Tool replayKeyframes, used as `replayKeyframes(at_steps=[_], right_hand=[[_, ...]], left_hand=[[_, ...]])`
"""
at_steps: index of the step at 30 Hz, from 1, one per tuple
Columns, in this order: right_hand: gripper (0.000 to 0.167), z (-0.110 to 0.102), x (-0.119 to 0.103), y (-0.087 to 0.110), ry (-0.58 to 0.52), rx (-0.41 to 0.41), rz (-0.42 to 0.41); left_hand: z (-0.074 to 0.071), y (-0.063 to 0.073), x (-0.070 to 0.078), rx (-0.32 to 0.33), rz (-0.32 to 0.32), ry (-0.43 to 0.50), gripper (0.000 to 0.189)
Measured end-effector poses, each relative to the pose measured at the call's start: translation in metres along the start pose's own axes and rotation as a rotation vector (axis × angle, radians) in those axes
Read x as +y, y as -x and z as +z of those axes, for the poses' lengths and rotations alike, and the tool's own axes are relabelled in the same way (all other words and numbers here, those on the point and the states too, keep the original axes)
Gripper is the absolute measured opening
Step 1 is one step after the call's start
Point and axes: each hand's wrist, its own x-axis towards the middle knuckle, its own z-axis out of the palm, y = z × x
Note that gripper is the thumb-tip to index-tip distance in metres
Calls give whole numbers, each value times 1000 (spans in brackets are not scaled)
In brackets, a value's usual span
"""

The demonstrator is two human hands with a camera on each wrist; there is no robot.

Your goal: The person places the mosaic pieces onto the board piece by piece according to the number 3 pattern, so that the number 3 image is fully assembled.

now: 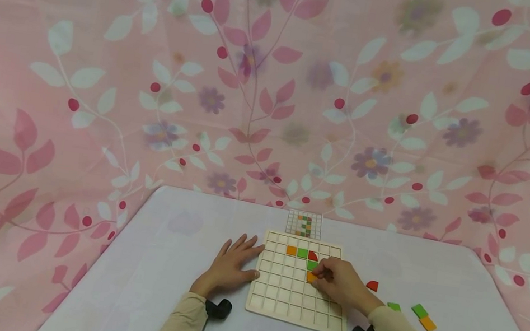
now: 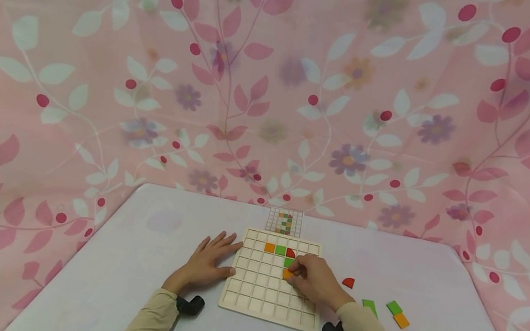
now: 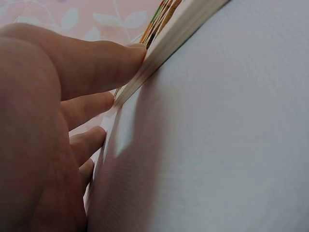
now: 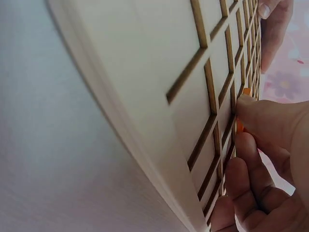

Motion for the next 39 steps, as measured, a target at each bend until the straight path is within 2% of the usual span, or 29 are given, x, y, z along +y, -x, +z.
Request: replayKeyframes(at_steps=[10,21,30,39], right_hand=[[10,-3,-2,-4,-11,-27,-19],[13,-2,5,-10,-17,-1,23],[13,2,6,-7,-68,17,89],[14,2,8,-5,-81,11,90]], left_hand=[[0,0,0,-1,2,1,67],[-1,0,2,0,-2,2,67],[2,0,1,6,-4,0,67],[3,-1,-2,10,-6,-9,68]])
